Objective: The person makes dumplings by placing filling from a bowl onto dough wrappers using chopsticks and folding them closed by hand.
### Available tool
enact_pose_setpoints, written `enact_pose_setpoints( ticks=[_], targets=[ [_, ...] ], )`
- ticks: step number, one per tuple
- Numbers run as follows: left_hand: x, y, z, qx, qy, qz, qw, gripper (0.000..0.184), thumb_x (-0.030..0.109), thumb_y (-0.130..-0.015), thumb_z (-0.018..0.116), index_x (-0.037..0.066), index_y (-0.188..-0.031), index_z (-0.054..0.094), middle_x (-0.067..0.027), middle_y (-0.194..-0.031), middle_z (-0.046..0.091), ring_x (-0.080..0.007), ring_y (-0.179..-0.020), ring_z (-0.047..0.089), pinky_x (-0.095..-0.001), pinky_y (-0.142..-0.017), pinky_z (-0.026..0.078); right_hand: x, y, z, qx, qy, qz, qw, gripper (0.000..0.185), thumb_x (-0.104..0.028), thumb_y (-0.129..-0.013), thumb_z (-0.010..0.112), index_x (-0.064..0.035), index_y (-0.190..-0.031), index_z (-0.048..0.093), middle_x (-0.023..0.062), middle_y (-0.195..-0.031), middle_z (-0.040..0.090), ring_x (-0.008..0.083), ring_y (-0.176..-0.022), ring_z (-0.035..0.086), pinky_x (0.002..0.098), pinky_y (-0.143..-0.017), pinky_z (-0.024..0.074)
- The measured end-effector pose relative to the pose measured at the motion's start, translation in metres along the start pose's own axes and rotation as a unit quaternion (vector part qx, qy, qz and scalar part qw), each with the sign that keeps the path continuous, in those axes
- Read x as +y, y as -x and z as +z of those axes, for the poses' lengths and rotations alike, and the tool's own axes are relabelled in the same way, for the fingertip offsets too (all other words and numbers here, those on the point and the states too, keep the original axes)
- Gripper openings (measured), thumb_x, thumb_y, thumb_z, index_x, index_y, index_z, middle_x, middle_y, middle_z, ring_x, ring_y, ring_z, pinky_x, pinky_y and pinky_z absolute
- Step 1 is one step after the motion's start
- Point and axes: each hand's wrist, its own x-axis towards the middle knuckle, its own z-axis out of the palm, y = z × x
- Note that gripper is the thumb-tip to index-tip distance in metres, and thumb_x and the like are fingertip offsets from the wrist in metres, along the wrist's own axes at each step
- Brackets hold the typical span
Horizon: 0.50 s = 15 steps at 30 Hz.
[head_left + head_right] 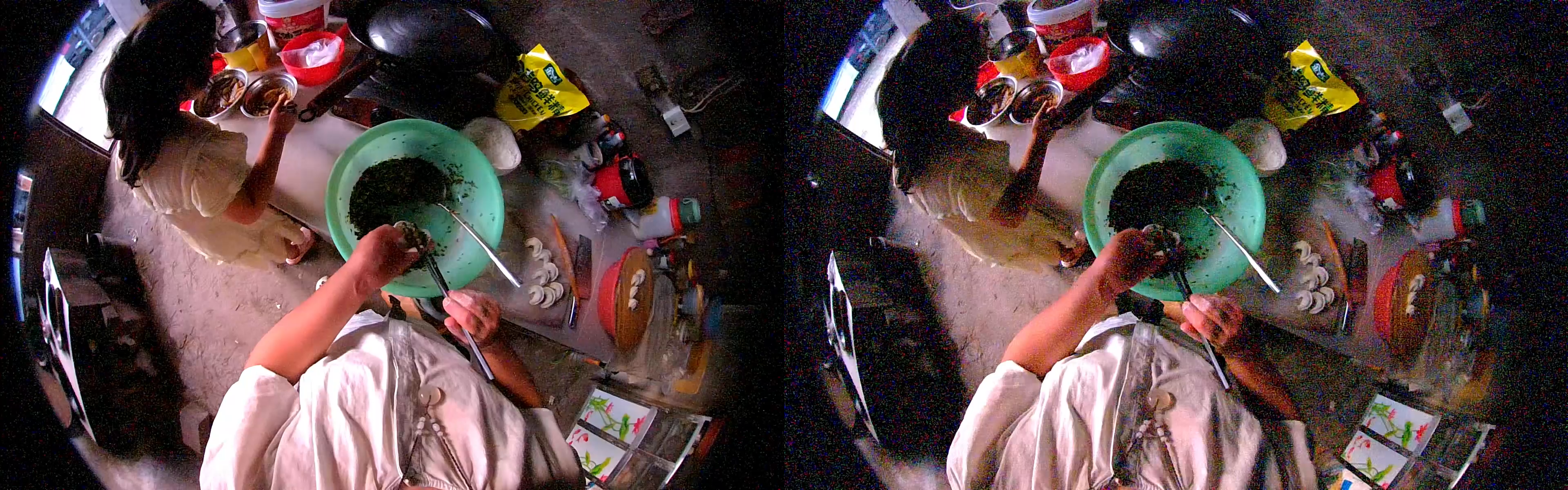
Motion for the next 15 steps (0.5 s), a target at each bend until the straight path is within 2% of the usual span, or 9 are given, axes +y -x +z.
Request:
enact_pose_setpoints(
  ticks=[2,5,7,8,10,11,12,14,15],
  targets=[
    [0.003,-0.011,-0.021,-0.085,-0.019,-0.014,0.996,0.026,0.004,-0.077,0.039,-0.003,-0.102,0.045,-0.0149,-0.101,0.052,-0.0273,-0.098,0.05,-0.0342,-0.088,0.042,0.001,-0.001,-0.002,0.02,-0.026,-0.012,0.999,0.021,-0.026,-0.084,0.049,-0.0054,-0.087,0.055,0.01,-0.086,0.058,0.0236,-0.072,0.06,0.034,-0.064,0.0498],
    [0.004,0.019,0.018,-0.009,-0.201,0.097,0.975,0.028,0.017,-0.086,0.034,-0.002,-0.104,0.044,-0.0146,-0.104,0.051,-0.0271,-0.099,0.049,-0.0357,-0.091,0.04,0.003,-0.007,-0.019,-0.008,-0.058,0.0,0.998,0.023,-0.027,-0.084,0.048,-0.0054,-0.082,0.054,0.0111,-0.087,0.058,0.0246,-0.074,0.06,0.032,-0.062,0.0504],
    [0.009,0.006,-0.003,-0.063,-0.099,0.063,0.991,0.034,0.024,-0.088,0.032,-0.002,-0.106,0.043,-0.0153,-0.106,0.051,-0.0276,-0.101,0.049,-0.0362,-0.092,0.039,0.005,-0.005,-0.023,0.093,-0.105,0.097,0.985,0.02,-0.024,-0.085,0.047,-0.0052,-0.08,0.052,0.009,-0.081,0.056,0.0207,-0.066,0.057,0.0314,-0.053,0.0486],
    [0.011,0.0,-0.013,-0.116,0.005,0.025,0.993,0.04,0.031,-0.09,0.029,-0.003,-0.108,0.042,-0.0159,-0.108,0.05,-0.028,-0.103,0.048,-0.0367,-0.093,0.038,0.006,-0.005,-0.023,0.191,-0.15,0.196,0.95,0.019,-0.021,-0.086,0.046,-0.0049,-0.078,0.05,0.0068,-0.074,0.053,0.0169,-0.059,0.054,0.0307,-0.045,0.0468],
    [0.012,0.01,-0.006,-0.128,0.002,0.031,0.991,0.042,0.034,-0.089,0.034,-0.001,-0.109,0.044,-0.0158,-0.11,0.05,-0.0298,-0.104,0.047,-0.0389,-0.092,0.038,0.003,-0.029,-0.031,0.36,-0.266,0.479,0.755,0.017,-0.021,-0.086,0.045,-0.0057,-0.079,0.049,0.0039,-0.07,0.049,0.0124,-0.054,0.048,0.0277,-0.042,0.0432],
    [0.012,0.013,-0.004,-0.141,-0.002,0.036,0.989,0.044,0.037,-0.087,0.038,0.0,-0.11,0.045,-0.0156,-0.112,0.05,-0.0317,-0.105,0.047,-0.0412,-0.092,0.038,0.014,-0.028,-0.031,0.382,-0.306,0.501,0.714,0.019,-0.025,-0.086,0.047,-0.0078,-0.08,0.049,0.0027,-0.071,0.05,0.0108,-0.055,0.049,0.0226,-0.042,0.0402],
    [0.013,0.014,-0.005,-0.142,-0.002,0.038,0.989,0.044,0.037,-0.087,0.038,0.0,-0.11,0.045,-0.0156,-0.112,0.05,-0.0317,-0.105,0.047,-0.0412,-0.092,0.038,0.027,-0.022,-0.028,0.414,-0.424,0.526,0.61,0.019,-0.028,-0.086,0.048,-0.0106,-0.079,0.05,-0.0001,-0.07,0.052,0.0085,-0.055,0.049,0.02,-0.041,0.037],
    [0.017,0.017,-0.009,-0.161,-0.01,-0.027,0.987,0.048,0.038,-0.087,0.038,0.0,-0.115,0.042,-0.0163,-0.113,0.049,-0.0325,-0.108,0.044,-0.044,-0.094,0.035,0.047,-0.011,-0.02,0.394,-0.499,0.565,0.526,0.02,-0.032,-0.086,0.048,-0.0134,-0.079,0.051,-0.0033,-0.068,0.052,0.0071,-0.053,0.048,0.0197,-0.039,0.0343],
    [0.018,0.019,-0.008,-0.16,-0.01,-0.025,0.987,0.048,0.038,-0.087,0.038,0.0,-0.115,0.042,-0.0163,-0.113,0.049,-0.0325,-0.108,0.044,-0.044,-0.094,0.035,0.047,-0.012,-0.015,0.351,-0.538,0.544,0.539,0.019,-0.032,-0.085,0.049,-0.0141,-0.08,0.051,-0.0045,-0.066,0.052,0.0064,-0.051,0.047,0.0197,-0.04,0.0341]
  ],
)
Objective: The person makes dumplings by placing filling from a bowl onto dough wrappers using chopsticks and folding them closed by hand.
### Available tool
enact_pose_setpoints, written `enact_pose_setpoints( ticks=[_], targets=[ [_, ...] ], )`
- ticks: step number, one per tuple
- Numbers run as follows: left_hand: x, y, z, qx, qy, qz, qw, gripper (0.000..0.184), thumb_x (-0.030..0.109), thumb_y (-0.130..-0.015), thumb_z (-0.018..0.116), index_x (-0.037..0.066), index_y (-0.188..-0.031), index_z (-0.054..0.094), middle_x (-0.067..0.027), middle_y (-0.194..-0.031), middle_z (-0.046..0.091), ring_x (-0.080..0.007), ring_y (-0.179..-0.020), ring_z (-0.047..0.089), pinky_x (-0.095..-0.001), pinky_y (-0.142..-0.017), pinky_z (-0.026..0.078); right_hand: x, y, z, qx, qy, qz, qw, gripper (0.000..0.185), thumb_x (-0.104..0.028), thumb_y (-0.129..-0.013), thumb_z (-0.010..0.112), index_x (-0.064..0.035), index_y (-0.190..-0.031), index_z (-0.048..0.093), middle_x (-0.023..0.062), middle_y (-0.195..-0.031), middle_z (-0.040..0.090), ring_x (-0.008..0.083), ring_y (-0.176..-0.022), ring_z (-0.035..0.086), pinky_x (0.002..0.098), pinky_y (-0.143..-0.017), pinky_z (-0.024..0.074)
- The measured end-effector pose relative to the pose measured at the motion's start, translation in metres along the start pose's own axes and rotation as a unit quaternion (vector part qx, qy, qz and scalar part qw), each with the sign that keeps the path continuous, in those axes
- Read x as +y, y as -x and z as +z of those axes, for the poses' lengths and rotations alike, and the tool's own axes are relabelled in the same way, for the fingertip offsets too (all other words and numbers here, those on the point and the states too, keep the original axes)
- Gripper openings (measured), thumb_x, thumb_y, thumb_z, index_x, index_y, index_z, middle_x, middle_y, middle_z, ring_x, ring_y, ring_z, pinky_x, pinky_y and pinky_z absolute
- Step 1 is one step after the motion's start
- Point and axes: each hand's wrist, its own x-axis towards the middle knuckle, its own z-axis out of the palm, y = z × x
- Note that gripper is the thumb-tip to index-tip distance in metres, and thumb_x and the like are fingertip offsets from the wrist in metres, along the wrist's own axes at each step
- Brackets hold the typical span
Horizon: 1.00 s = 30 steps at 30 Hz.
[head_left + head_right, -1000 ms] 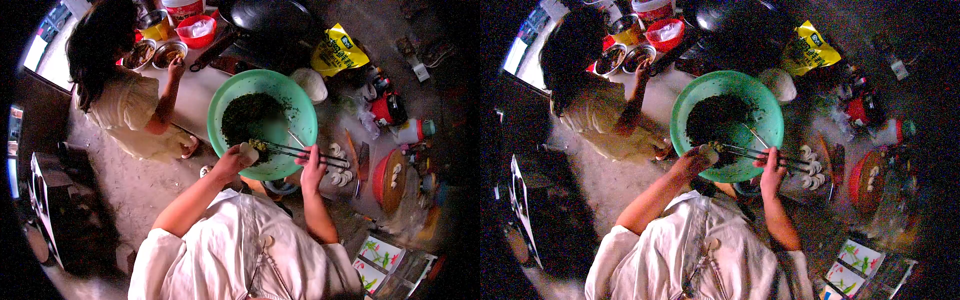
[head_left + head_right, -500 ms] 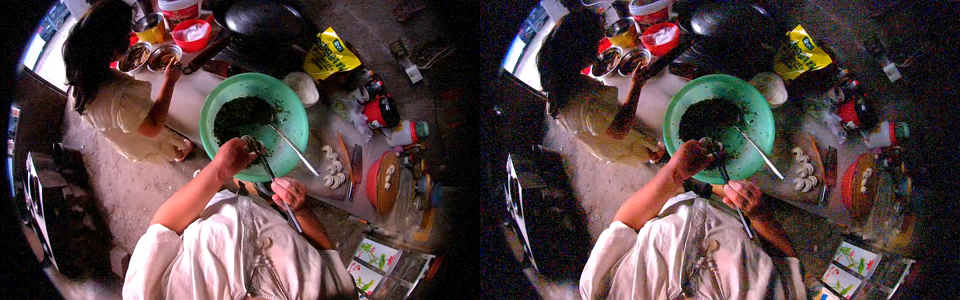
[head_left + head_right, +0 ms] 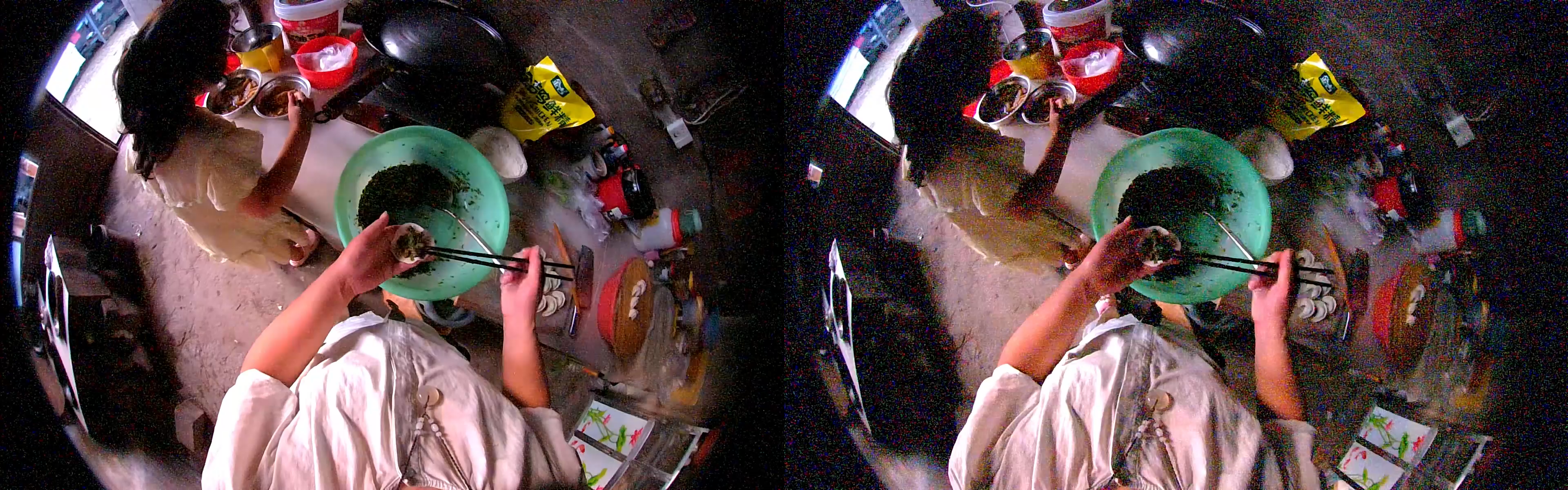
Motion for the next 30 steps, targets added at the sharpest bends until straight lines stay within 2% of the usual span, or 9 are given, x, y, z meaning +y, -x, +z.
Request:
enact_pose_setpoints(
  ticks=[4,9,14,17,18,20,26,29,30],
  targets=[
    [-0.003,0.01,0.016,-0.022,-0.044,0.002,0.999,0.048,0.038,-0.088,0.037,0.002,-0.12,0.037,-0.0155,-0.118,0.045,-0.0352,-0.11,0.042,-0.0479,-0.095,0.033,0.02,-0.009,0.0,0.079,0.028,0.016,0.996,0.02,-0.032,-0.085,0.05,-0.013,-0.079,0.05,-0.0023,-0.063,0.051,0.0091,-0.047,0.046,0.0219,-0.038,0.0331],
    [-0.004,0.014,0.02,-0.014,-0.052,0.016,0.998,0.048,0.039,-0.088,0.035,0.004,-0.122,0.035,-0.0145,-0.122,0.041,-0.036,-0.109,0.043,-0.0484,-0.094,0.033,0.017,-0.011,0.004,0.072,0.002,0.026,0.997,0.021,-0.033,-0.084,0.051,-0.0128,-0.077,0.051,-0.0023,-0.06,0.05,0.0092,-0.045,0.045,0.0226,-0.037,0.0327],
    [-0.001,0.022,0.028,0.037,-0.135,-0.022,0.99,0.051,0.045,-0.088,0.032,0.005,-0.119,0.041,-0.012,-0.117,0.048,-0.0269,-0.108,0.046,-0.0413,-0.091,0.037,0.026,-0.012,0.003,0.052,0.013,0.014,0.998,0.022,-0.033,-0.084,0.05,-0.0132,-0.075,0.052,-0.0025,-0.056,0.049,0.0094,-0.041,0.042,0.0221,-0.038,0.0317],
    [-0.002,0.018,0.017,0.014,-0.134,-0.031,0.99,0.054,0.048,-0.087,0.031,0.006,-0.117,0.045,-0.0107,-0.114,0.051,-0.025,-0.106,0.048,-0.0378,-0.091,0.038,0.024,-0.008,0.005,0.07,-0.001,0.034,0.997,0.021,-0.032,-0.085,0.05,-0.0132,-0.075,0.052,-0.0027,-0.056,0.049,0.0093,-0.041,0.042,0.0218,-0.038,0.032],
    [-0.003,0.019,0.022,0.014,-0.135,-0.031,0.99,0.054,0.048,-0.087,0.031,0.006,-0.117,0.045,-0.0107,-0.114,0.051,-0.025,-0.106,0.048,-0.0378,-0.091,0.038,0.021,-0.005,0.007,0.065,0.014,0.015,0.998,0.021,-0.031,-0.085,0.049,-0.0131,-0.074,0.051,-0.0025,-0.056,0.05,0.009,-0.041,0.042,0.0216,-0.038,0.0321],
    [-0.003,0.023,0.035,0.079,-0.148,-0.017,0.986,0.06,0.046,-0.089,0.026,-0.005,-0.119,0.036,-0.018,-0.121,0.043,-0.0326,-0.108,0.045,-0.0376,-0.097,0.033,0.017,-0.007,0.007,0.059,-0.01,0.02,0.998,0.021,-0.031,-0.085,0.049,-0.013,-0.074,0.051,-0.0022,-0.057,0.05,0.009,-0.041,0.042,0.0215,-0.038,0.032],
    [-0.003,0.02,0.028,0.008,-0.117,-0.022,0.993,0.06,0.046,-0.089,0.025,-0.004,-0.118,0.038,-0.0172,-0.117,0.045,-0.0324,-0.108,0.046,-0.0377,-0.097,0.032,0.021,-0.004,0.0,0.051,0.001,0.014,0.999,0.02,-0.03,-0.085,0.05,-0.0134,-0.074,0.051,-0.0023,-0.059,0.053,0.0091,-0.042,0.045,0.0213,-0.037,0.0338],
    [-0.002,0.018,0.022,0.025,-0.112,-0.028,0.993,0.059,0.046,-0.089,0.024,-0.004,-0.117,0.039,-0.0169,-0.117,0.046,-0.0322,-0.107,0.046,-0.0376,-0.097,0.032,0.012,0.0,0.01,0.047,-0.067,0.028,0.996,0.021,-0.031,-0.085,0.05,-0.0132,-0.073,0.051,-0.0018,-0.058,0.052,0.0101,-0.041,0.045,0.0215,-0.036,0.0343],
    [-0.001,0.019,0.024,0.024,-0.113,-0.029,0.993,0.059,0.046,-0.089,0.024,-0.004,-0.117,0.039,-0.0169,-0.117,0.046,-0.0322,-0.107,0.046,-0.0376,-0.097,0.032,0.014,0.001,0.013,0.067,-0.025,-0.004,0.997,0.021,-0.031,-0.085,0.051,-0.0133,-0.074,0.051,-0.0025,-0.058,0.052,0.0091,-0.041,0.045,0.0216,-0.036,0.0339]
  ],
)
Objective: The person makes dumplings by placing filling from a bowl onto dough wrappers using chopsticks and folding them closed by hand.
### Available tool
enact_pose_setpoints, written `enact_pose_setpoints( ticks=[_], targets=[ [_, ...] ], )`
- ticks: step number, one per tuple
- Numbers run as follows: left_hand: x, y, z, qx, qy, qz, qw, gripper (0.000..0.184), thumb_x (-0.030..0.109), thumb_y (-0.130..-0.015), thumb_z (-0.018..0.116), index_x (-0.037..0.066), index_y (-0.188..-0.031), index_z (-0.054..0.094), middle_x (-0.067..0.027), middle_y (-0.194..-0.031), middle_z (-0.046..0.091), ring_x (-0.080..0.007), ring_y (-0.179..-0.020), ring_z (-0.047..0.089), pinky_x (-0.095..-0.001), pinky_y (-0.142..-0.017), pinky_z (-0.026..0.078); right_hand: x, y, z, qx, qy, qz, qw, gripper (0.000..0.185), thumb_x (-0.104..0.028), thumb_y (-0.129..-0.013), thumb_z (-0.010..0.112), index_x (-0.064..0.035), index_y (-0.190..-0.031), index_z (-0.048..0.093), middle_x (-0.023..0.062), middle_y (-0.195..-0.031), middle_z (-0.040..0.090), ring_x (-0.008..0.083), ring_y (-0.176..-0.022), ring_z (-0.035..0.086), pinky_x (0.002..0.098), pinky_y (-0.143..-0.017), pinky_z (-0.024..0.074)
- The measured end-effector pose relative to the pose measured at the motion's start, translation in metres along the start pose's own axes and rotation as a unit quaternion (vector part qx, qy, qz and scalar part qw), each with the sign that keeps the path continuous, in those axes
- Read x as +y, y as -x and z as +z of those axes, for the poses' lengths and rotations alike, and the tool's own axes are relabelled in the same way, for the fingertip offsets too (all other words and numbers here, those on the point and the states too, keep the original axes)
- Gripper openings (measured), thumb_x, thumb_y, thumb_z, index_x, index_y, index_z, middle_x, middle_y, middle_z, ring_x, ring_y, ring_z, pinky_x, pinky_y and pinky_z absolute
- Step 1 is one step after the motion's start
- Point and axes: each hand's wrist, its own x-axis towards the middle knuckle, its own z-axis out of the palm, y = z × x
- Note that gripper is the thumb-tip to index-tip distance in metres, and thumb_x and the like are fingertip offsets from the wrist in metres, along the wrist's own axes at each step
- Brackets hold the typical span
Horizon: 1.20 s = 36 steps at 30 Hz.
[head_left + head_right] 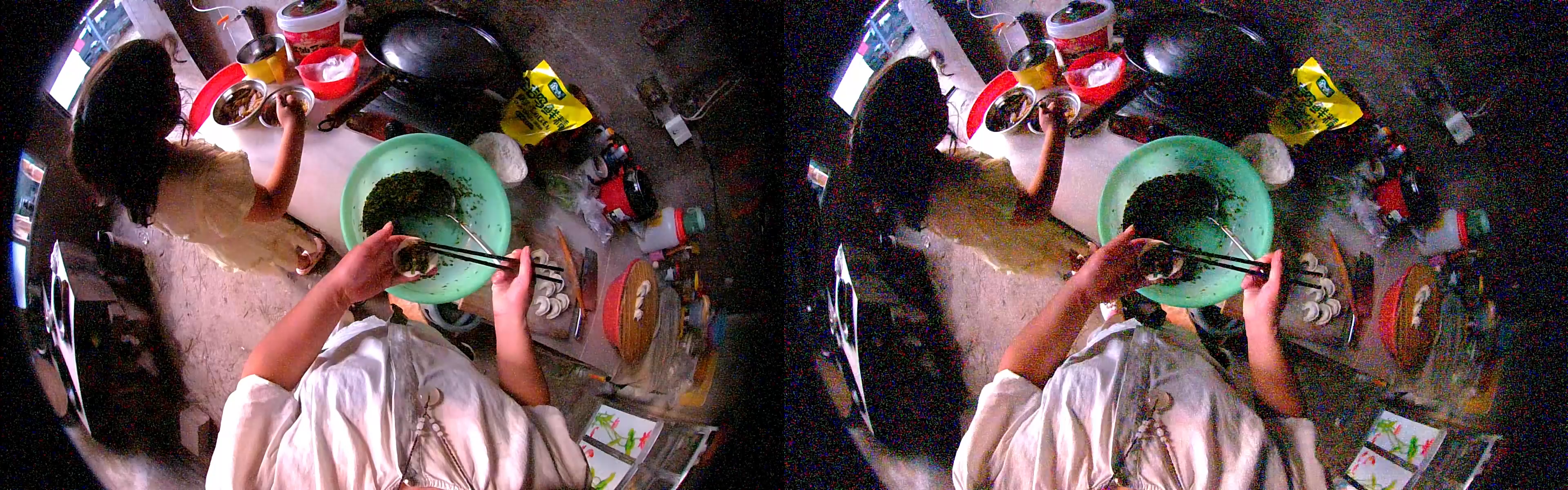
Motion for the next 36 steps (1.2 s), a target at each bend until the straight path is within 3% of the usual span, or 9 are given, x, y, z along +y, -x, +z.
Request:
enact_pose_setpoints(
  ticks=[5,7,9,13,15,17,23,25,36],
  targets=[
    [0.0,-0.001,-0.003,-0.023,-0.006,0.006,1.0,0.058,0.046,-0.089,0.025,-0.003,-0.114,0.041,-0.0169,-0.116,0.046,-0.0326,-0.107,0.046,-0.0394,-0.096,0.033,0.006,0.001,-0.008,-0.014,0.034,-0.003,0.999,0.021,-0.03,-0.085,0.05,-0.0123,-0.074,0.051,-0.0015,-0.059,0.052,0.0079,-0.046,0.047,0.021,-0.036,0.0338],
    [0.0,-0.001,-0.003,-0.028,-0.001,0.01,1.0,0.057,0.046,-0.089,0.026,-0.003,-0.114,0.042,-0.017,-0.116,0.046,-0.0331,-0.107,0.046,-0.0395,-0.096,0.033,0.002,0.002,-0.005,-0.001,-0.017,0.015,1.0,0.021,-0.03,-0.085,0.05,-0.0122,-0.074,0.051,-0.0012,-0.06,0.052,0.0084,-0.047,0.048,0.0212,-0.037,0.0338],
    [-0.001,0.0,-0.002,-0.033,0.003,0.011,0.999,0.057,0.045,-0.089,0.026,-0.004,-0.114,0.042,-0.017,-0.117,0.046,-0.0335,-0.107,0.046,-0.0397,-0.096,0.033,0.004,0.004,-0.007,-0.019,0.036,-0.007,0.999,0.02,-0.03,-0.085,0.05,-0.0129,-0.075,0.052,-0.0027,-0.062,0.053,0.0071,-0.048,0.047,0.0208,-0.036,0.0334],
    [0.001,0.002,-0.002,-0.029,0.007,0.008,1.0,0.056,0.045,-0.089,0.028,-0.002,-0.113,0.043,-0.0168,-0.117,0.045,-0.0346,-0.106,0.047,-0.0374,-0.092,0.037,0.002,0.002,-0.005,0.003,-0.044,0.044,0.998,0.02,-0.03,-0.085,0.05,-0.0134,-0.074,0.051,-0.0032,-0.06,0.051,0.0063,-0.046,0.045,0.0203,-0.036,0.0324],
    [0.0,0.003,-0.003,-0.014,-0.016,0.009,1.0,0.056,0.045,-0.089,0.028,-0.002,-0.113,0.043,-0.0167,-0.117,0.045,-0.0347,-0.105,0.047,-0.0365,-0.091,0.039,0.008,0.003,-0.009,-0.02,0.058,0.014,0.998,0.02,-0.03,-0.085,0.05,-0.0137,-0.074,0.05,-0.0037,-0.06,0.05,0.0057,-0.046,0.044,0.0196,-0.035,0.032],
    [-0.001,0.002,-0.003,-0.013,-0.007,0.0,1.0,0.055,0.046,-0.088,0.029,-0.001,-0.115,0.042,-0.0161,-0.119,0.044,-0.0343,-0.105,0.047,-0.0347,-0.088,0.041,0.005,0.006,-0.004,-0.025,0.051,0.009,0.998,0.02,-0.03,-0.085,0.05,-0.014,-0.074,0.051,-0.0042,-0.06,0.05,0.0052,-0.046,0.044,0.0188,-0.035,0.0319],
    [-0.002,0.005,0.0,-0.021,0.0,0.003,1.0,0.056,0.045,-0.088,0.031,-0.001,-0.119,0.038,-0.0154,-0.121,0.042,-0.035,-0.107,0.046,-0.0345,-0.088,0.042,0.005,0.005,-0.002,-0.034,0.027,0.019,0.999,0.018,-0.029,-0.085,0.05,-0.0142,-0.074,0.051,-0.0043,-0.061,0.051,0.0048,-0.047,0.045,0.0179,-0.035,0.0322],
    [0.0,0.01,0.01,0.003,-0.016,0.006,1.0,0.056,0.046,-0.088,0.031,-0.001,-0.119,0.037,-0.0156,-0.122,0.041,-0.0352,-0.107,0.045,-0.0345,-0.088,0.041,0.003,0.001,-0.001,0.013,-0.053,0.035,0.998,0.017,-0.028,-0.085,0.051,-0.0142,-0.075,0.052,-0.0042,-0.062,0.052,0.0049,-0.047,0.045,0.0176,-0.035,0.0324],
    [-0.002,0.011,0.008,0.007,0.003,0.017,1.0,0.056,0.045,-0.088,0.032,-0.001,-0.12,0.037,-0.0164,-0.122,0.041,-0.0346,-0.108,0.045,-0.0354,-0.091,0.039,0.01,-0.001,-0.01,-0.005,-0.007,0.016,1.0,0.019,-0.029,-0.085,0.05,-0.0137,-0.074,0.05,-0.0034,-0.06,0.051,0.0078,-0.044,0.043,0.0213,-0.037,0.0322]
  ],
)
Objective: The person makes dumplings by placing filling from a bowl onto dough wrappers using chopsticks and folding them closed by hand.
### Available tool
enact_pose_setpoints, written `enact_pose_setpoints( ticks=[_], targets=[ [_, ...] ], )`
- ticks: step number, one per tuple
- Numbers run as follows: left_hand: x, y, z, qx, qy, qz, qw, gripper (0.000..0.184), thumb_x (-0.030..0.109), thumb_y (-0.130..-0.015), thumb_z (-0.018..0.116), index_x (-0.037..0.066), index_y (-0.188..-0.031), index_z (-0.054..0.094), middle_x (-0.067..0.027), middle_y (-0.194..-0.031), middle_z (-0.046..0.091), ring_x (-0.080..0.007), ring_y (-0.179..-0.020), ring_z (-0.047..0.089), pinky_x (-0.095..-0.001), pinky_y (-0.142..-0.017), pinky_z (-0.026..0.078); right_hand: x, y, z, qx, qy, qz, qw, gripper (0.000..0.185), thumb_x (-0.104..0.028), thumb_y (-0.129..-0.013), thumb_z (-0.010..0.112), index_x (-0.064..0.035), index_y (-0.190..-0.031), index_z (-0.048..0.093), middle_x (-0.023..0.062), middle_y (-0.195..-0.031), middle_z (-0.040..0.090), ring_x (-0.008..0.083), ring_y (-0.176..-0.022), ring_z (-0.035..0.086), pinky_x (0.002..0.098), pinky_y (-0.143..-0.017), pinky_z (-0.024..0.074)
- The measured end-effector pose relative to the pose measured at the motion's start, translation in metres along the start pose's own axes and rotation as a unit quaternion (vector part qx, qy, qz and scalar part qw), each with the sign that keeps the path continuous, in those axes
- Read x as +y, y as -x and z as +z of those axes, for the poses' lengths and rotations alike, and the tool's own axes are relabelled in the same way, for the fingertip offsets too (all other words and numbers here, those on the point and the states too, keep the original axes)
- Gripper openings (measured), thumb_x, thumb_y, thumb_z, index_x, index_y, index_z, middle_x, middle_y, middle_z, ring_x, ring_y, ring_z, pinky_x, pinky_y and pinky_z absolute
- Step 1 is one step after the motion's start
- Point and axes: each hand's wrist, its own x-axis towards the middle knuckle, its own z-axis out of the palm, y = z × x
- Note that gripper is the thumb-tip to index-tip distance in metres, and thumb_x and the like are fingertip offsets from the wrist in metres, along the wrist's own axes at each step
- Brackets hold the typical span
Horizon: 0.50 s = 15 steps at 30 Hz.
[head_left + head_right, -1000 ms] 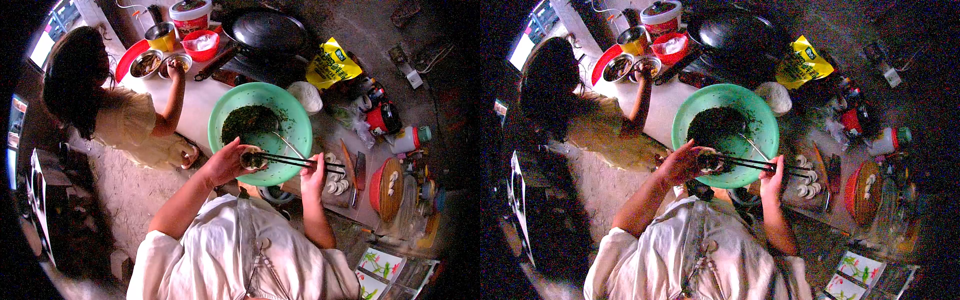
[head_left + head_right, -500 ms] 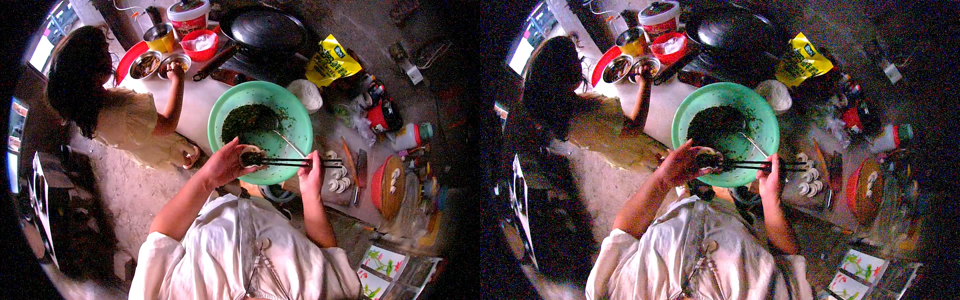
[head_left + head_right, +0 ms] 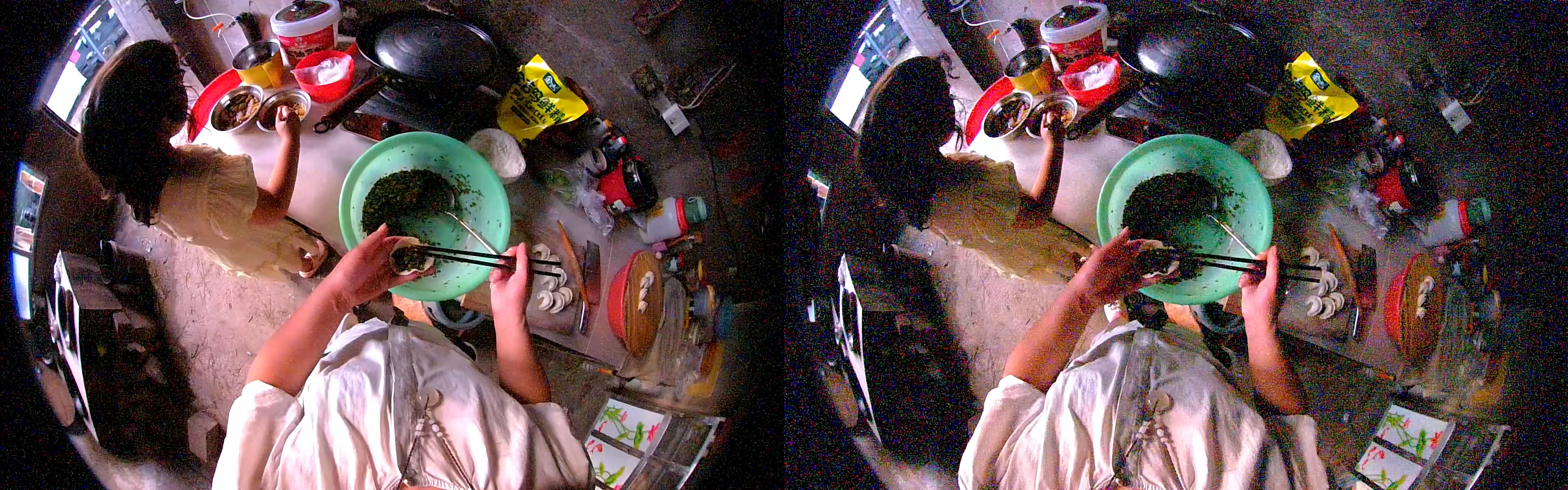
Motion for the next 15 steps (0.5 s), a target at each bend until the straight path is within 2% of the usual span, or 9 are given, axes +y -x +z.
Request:
enact_pose_setpoints(
  ticks=[3,5,7,9,12,15],
  targets=[
    [0.0,-0.001,-0.005,0.007,-0.002,-0.006,1.0,0.055,0.044,-0.089,0.031,-0.002,-0.119,0.037,-0.016,-0.122,0.041,-0.034,-0.108,0.045,-0.036,-0.092,0.038,0.0,0.0,-0.001,-0.011,0.025,-0.005,1.0,0.02,-0.03,-0.085,0.05,-0.0127,-0.074,0.05,-0.002,-0.058,0.051,0.0091,-0.041,0.043,0.022,-0.036,0.0329],
    [0.0,-0.001,-0.006,-0.019,0.01,-0.012,1.0,0.055,0.043,-0.089,0.031,-0.002,-0.119,0.038,-0.0152,-0.121,0.042,-0.0327,-0.108,0.044,-0.0368,-0.093,0.037,0.0,-0.002,-0.003,-0.007,-0.031,0.025,0.999,0.021,-0.03,-0.085,0.05,-0.0122,-0.074,0.05,-0.0013,-0.057,0.05,0.0107,-0.04,0.043,0.0233,-0.037,0.0341],
    [0.001,0.002,0.001,-0.005,-0.004,-0.007,1.0,0.055,0.043,-0.089,0.031,-0.002,-0.119,0.037,-0.0149,-0.121,0.042,-0.0321,-0.109,0.044,-0.0371,-0.093,0.037,0.006,0.003,0.0,0.001,0.059,0.013,0.998,0.021,-0.031,-0.085,0.05,-0.0122,-0.075,0.05,-0.0011,-0.057,0.049,0.0104,-0.04,0.043,0.0228,-0.037,0.034],
    [0.0,0.0,0.001,0.006,-0.02,-0.002,1.0,0.055,0.043,-0.089,0.031,-0.002,-0.119,0.037,-0.0147,-0.121,0.042,-0.0314,-0.109,0.044,-0.0375,-0.094,0.037,0.004,0.005,0.003,-0.007,0.059,0.018,0.998,0.022,-0.031,-0.085,0.05,-0.0117,-0.075,0.049,-0.0005,-0.056,0.048,0.0106,-0.039,0.041,0.0229,-0.037,0.034],
    [-0.002,-0.003,-0.008,-0.029,-0.01,-0.003,1.0,0.055,0.043,-0.089,0.031,-0.003,-0.119,0.037,-0.015,-0.121,0.042,-0.031,-0.11,0.042,-0.0382,-0.095,0.035,0.004,0.006,0.005,0.005,-0.004,0.019,1.0,0.022,-0.031,-0.085,0.05,-0.0119,-0.075,0.049,-0.0009,-0.056,0.048,0.009,-0.042,0.043,0.0213,-0.037,0.0334],
    [-0.003,-0.003,-0.004,-0.023,-0.015,0.005,1.0,0.055,0.042,-0.089,0.03,-0.004,-0.119,0.037,-0.0159,-0.121,0.042,-0.0315,-0.11,0.042,-0.0387,-0.096,0.034,0.003,0.009,0.005,-0.04,0.073,0.003,0.997,0.019,-0.03,-0.085,0.05,-0.0134,-0.075,0.05,-0.0033,-0.058,0.048,0.0062,-0.047,0.045,0.0193,-0.038,0.0324]
  ],
)
